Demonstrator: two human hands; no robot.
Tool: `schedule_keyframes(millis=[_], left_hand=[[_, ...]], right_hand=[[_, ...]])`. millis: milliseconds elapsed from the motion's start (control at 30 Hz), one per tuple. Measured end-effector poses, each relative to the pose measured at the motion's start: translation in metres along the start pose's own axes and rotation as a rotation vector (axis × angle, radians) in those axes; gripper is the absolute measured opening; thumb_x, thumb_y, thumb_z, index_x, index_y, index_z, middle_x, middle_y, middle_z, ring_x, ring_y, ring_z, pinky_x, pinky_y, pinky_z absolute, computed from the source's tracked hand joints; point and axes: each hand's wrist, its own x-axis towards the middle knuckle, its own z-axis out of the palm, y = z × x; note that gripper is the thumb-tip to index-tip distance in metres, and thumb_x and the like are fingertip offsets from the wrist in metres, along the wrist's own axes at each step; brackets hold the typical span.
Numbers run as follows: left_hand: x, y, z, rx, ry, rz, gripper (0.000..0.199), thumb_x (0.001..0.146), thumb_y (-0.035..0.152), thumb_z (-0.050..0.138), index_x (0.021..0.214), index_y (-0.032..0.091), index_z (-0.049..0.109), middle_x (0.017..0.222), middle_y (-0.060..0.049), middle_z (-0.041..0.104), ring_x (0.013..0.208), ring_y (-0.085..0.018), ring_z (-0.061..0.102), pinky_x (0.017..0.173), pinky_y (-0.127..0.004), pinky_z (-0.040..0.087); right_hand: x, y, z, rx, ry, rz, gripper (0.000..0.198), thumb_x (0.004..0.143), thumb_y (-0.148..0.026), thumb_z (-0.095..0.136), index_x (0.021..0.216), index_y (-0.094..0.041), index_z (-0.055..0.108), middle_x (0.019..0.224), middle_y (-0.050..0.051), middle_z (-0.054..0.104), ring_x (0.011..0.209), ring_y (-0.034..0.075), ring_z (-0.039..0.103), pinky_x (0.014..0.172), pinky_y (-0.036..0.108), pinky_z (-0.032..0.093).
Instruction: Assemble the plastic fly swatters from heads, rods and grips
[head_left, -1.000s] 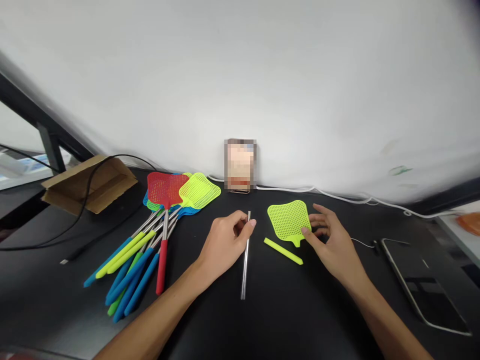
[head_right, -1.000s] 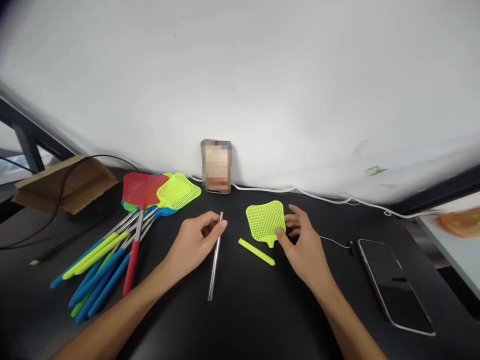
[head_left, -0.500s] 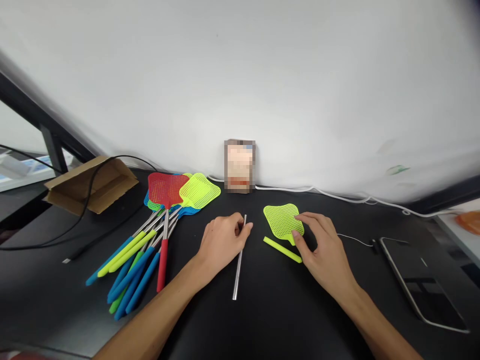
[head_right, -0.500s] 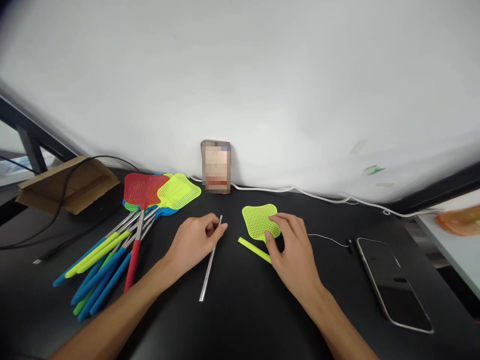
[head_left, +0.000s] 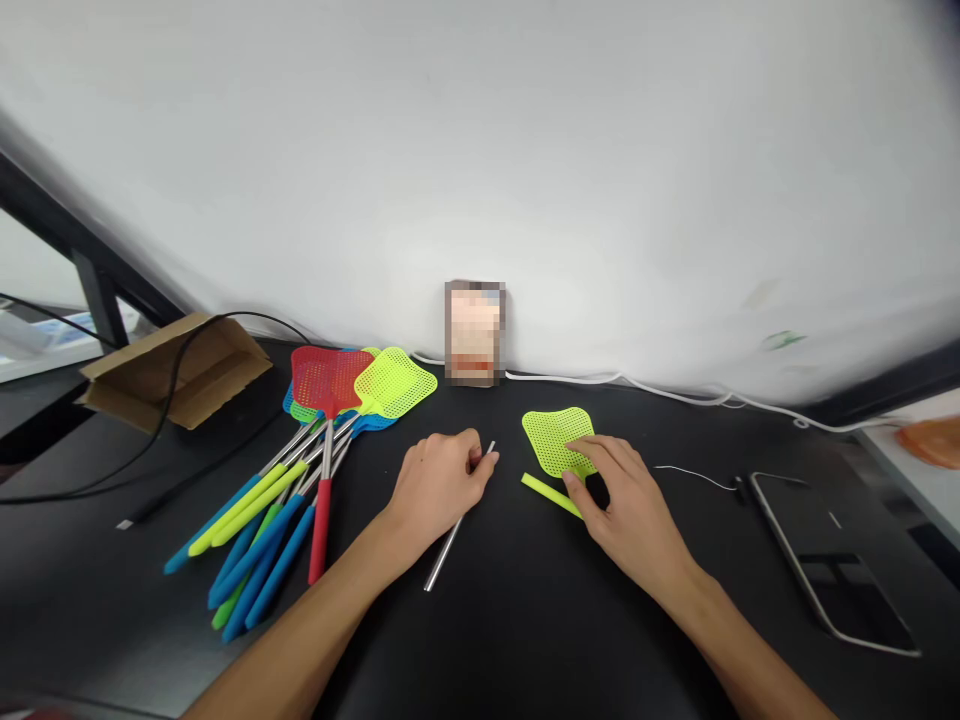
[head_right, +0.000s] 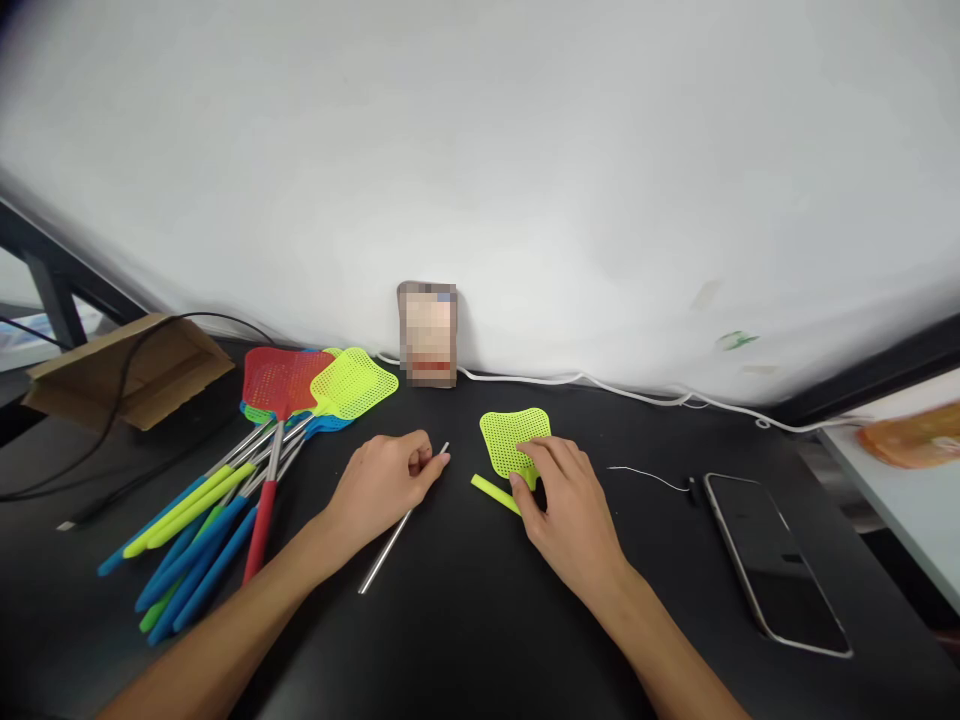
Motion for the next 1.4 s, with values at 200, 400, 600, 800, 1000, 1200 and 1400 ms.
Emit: schedule_keyframes(millis=[200, 400, 600, 800, 1000, 1200, 1400], left_hand=[[-0.007, 0.009, -0.006, 0.046, -0.054, 0.036, 0.032, 0.089, 0.043, 0.060, 0.065, 0.023, 0.053, 0.065, 0.001, 0.067, 0.064, -0.022, 0.065, 0.058, -0.031, 0.027], [-0.010, 0.012, 0.000, 0.071, -0.091, 0.097, 0.014, 0.085, 0.029, 0.060, 0.072, 0.024, 0.055, 0.067, 0.001, 0.067, 0.065, -0.021, 0.067, 0.059, -0.031, 0.030], [-0.007, 0.009, 0.003, 0.076, -0.039, 0.099, 0.004, 0.092, 0.024, 0.054, 0.094, 0.025, 0.057, 0.070, 0.002, 0.069, 0.066, -0.021, 0.069, 0.059, -0.030, 0.033], [-0.007, 0.011, -0.001, 0.129, -0.042, 0.072, 0.017, 0.096, 0.036, 0.056, 0.086, 0.023, 0.062, 0.072, -0.001, 0.072, 0.070, -0.024, 0.072, 0.061, -0.032, 0.037], [-0.012, 0.017, -0.003, 0.284, -0.066, 0.036, 0.045, 0.098, 0.049, 0.049, 0.073, 0.020, 0.072, 0.069, -0.010, 0.071, 0.076, -0.032, 0.074, 0.064, -0.036, 0.044], [-0.015, 0.019, 0.000, 0.269, -0.087, 0.052, 0.046, 0.097, 0.050, 0.050, 0.075, 0.018, 0.076, 0.071, -0.013, 0.072, 0.077, -0.034, 0.074, 0.068, -0.040, 0.049], [-0.017, 0.022, 0.000, 0.261, -0.110, 0.052, 0.045, 0.095, 0.050, 0.051, 0.074, 0.019, 0.076, 0.071, -0.013, 0.072, 0.078, -0.034, 0.074, 0.069, -0.040, 0.049]], right_hand=[[-0.001, -0.002, 0.001, -0.077, -0.066, -0.069, 0.025, 0.099, -0.029, 0.060, 0.123, -0.021, 0.061, 0.118, 0.011, 0.067, 0.107, 0.030, 0.061, 0.093, 0.047, 0.050], [0.000, -0.006, 0.009, -0.120, -0.061, -0.106, 0.026, 0.097, -0.034, 0.064, 0.118, -0.019, 0.063, 0.117, 0.013, 0.065, 0.107, 0.031, 0.059, 0.091, 0.048, 0.048], [-0.001, -0.020, 0.017, -0.095, -0.123, -0.209, 0.018, 0.098, -0.025, 0.062, 0.114, -0.019, 0.061, 0.116, 0.012, 0.064, 0.107, 0.030, 0.059, 0.090, 0.047, 0.047], [-0.001, -0.023, 0.014, -0.082, -0.141, -0.216, 0.004, 0.099, -0.024, 0.059, 0.097, -0.021, 0.056, 0.110, 0.011, 0.064, 0.101, 0.028, 0.059, 0.086, 0.046, 0.047], [-0.001, -0.022, 0.013, -0.130, -0.145, -0.235, 0.005, 0.101, -0.021, 0.055, 0.104, -0.019, 0.057, 0.112, 0.012, 0.063, 0.105, 0.030, 0.058, 0.089, 0.047, 0.047], [0.000, -0.019, 0.015, -0.132, -0.109, -0.232, 0.006, 0.101, -0.016, 0.053, 0.105, -0.018, 0.058, 0.113, 0.012, 0.064, 0.106, 0.029, 0.059, 0.092, 0.046, 0.047], [0.001, -0.019, 0.014, -0.119, -0.114, -0.227, 0.004, 0.099, -0.021, 0.057, 0.103, -0.020, 0.058, 0.112, 0.012, 0.064, 0.104, 0.030, 0.060, 0.088, 0.047, 0.048]])
